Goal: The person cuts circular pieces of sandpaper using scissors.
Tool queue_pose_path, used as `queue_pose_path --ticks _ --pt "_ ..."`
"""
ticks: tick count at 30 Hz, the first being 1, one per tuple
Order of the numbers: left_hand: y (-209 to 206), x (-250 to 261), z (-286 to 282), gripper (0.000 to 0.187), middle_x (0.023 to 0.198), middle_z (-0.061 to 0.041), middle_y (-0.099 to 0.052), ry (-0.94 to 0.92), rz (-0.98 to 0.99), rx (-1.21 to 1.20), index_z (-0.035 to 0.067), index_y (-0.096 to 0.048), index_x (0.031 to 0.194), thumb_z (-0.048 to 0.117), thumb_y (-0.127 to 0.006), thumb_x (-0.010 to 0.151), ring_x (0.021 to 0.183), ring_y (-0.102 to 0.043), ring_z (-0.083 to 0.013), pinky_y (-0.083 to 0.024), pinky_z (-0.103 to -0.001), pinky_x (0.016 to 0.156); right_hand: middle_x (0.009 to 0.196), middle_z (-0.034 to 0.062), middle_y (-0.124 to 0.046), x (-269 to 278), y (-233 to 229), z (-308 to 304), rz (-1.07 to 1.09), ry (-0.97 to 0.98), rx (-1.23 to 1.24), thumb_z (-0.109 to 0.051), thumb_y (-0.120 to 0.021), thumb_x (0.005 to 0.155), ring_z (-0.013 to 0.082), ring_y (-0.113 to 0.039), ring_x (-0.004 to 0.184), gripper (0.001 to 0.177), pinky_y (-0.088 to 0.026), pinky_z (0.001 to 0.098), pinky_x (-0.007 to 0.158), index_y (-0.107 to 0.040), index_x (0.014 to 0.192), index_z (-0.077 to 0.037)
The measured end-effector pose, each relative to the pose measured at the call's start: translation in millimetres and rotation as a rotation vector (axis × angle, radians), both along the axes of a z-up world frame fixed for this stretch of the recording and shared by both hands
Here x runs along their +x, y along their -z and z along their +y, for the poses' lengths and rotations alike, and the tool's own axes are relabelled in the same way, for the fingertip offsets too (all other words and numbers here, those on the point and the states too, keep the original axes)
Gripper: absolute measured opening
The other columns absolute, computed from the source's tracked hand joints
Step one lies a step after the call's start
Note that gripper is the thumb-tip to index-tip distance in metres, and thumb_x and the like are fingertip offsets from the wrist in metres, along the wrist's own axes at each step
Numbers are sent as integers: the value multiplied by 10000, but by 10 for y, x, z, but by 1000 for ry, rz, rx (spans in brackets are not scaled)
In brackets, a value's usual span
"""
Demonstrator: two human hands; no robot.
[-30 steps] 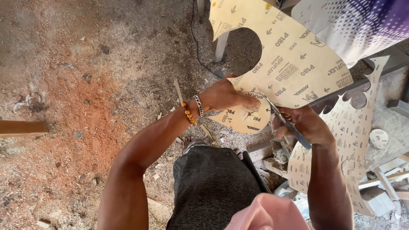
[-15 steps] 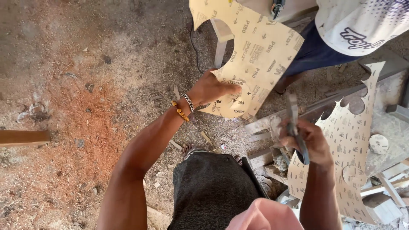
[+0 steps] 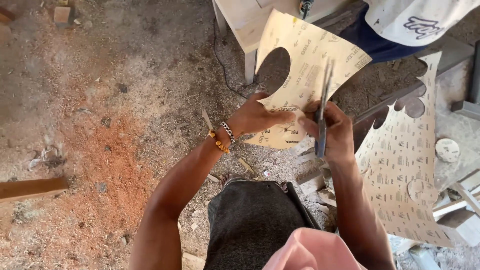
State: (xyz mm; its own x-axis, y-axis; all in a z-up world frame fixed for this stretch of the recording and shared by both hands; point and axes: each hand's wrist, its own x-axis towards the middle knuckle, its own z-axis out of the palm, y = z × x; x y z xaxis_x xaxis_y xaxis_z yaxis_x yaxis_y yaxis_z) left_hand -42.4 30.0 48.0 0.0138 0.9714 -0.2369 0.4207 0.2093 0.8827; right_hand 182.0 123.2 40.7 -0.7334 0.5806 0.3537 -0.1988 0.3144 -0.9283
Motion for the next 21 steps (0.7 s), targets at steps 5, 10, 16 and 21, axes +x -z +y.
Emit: queue_pose_path --ticks 5,10,16,21 --pt "-350 -19 -233 681 1258 -18 -690 201 -817 493 167 -537 1378 549 -764 861 1239 -626 -124 -513 -308 1095 837 33 -655 -95 -144 -39 211 155 -169 -76 -781 944 71 -574 603 191 -457 218 513 -682 1100 -26" --pt "259 441 -32 786 1329 -66 -641 -106 -794 758 68 -546 1391 527 -864 837 1272 -603 -147 -478 -293 1068 926 40 -690 -199 -72 -30 391 314 -420 -27 -758 937 102 -673 705 183 -562 225 561 -663 1093 -35" --pt "367 699 267 415 947 -81 -800 -772 -563 458 24 -746 1102 351 -785 848 783 -769 -147 -609 -281 579 910 54 -706 -321 -45 -175 363 303 -408 -17 -738 966 109 -672 681 192 -561 222 567 -645 1133 -34" --pt "246 640 248 397 862 -35 -796 -838 -588 617 29 -779 1018 405 -777 892 722 -761 -88 -596 -228 558 982 45 -670 -163 -115 -161 181 322 -279 -115 -733 984 106 -625 818 226 -523 255 711 -636 1171 -33"
